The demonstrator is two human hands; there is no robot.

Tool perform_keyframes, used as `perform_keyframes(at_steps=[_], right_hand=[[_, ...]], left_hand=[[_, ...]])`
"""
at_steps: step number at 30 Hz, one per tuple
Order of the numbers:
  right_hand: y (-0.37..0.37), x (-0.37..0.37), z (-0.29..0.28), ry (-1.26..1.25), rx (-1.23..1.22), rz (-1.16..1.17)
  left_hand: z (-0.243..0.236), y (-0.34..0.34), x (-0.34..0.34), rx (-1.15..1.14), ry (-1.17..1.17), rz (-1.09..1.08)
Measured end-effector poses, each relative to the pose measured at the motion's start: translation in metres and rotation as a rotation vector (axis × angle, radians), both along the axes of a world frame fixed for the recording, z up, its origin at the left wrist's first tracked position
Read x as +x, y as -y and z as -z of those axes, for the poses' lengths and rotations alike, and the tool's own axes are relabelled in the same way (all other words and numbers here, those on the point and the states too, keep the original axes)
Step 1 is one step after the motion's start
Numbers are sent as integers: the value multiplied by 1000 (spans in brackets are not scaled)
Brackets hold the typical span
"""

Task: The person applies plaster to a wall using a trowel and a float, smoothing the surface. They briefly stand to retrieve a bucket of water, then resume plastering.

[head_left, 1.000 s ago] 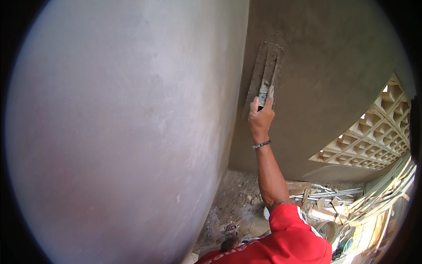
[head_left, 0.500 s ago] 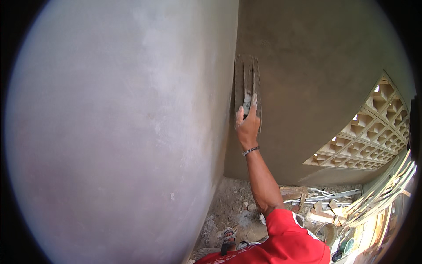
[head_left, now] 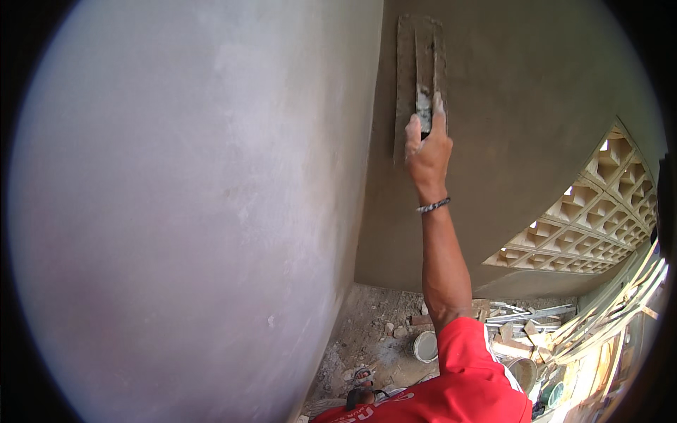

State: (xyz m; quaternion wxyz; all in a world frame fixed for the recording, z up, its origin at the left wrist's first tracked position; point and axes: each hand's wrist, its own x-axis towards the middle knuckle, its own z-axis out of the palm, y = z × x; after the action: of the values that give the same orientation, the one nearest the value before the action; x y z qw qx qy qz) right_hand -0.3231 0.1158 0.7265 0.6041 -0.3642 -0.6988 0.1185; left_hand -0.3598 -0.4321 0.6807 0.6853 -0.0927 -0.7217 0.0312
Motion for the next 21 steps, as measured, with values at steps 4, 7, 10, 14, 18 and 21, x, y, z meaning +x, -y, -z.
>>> perform_keyframes(at_steps=[4, 7, 10, 14, 18, 21], right_hand=[[0, 6, 20, -70, -142, -13], [-24, 31, 102, 37, 262, 171], [-2, 23, 27, 2, -103, 31], [-2, 17, -6, 20, -40, 31], [-23, 37, 97, -17, 162, 72], [-3, 28, 26, -80, 0, 4]], left_hand=[[-3, 1, -5, 13, 2, 4], [5, -2, -6, 57, 36, 29], [6, -2, 2, 44, 33, -7], [1, -3, 3, 20, 33, 11], [4, -3, -2, 67, 27, 23], [1, 0, -4, 55, -5, 2]])
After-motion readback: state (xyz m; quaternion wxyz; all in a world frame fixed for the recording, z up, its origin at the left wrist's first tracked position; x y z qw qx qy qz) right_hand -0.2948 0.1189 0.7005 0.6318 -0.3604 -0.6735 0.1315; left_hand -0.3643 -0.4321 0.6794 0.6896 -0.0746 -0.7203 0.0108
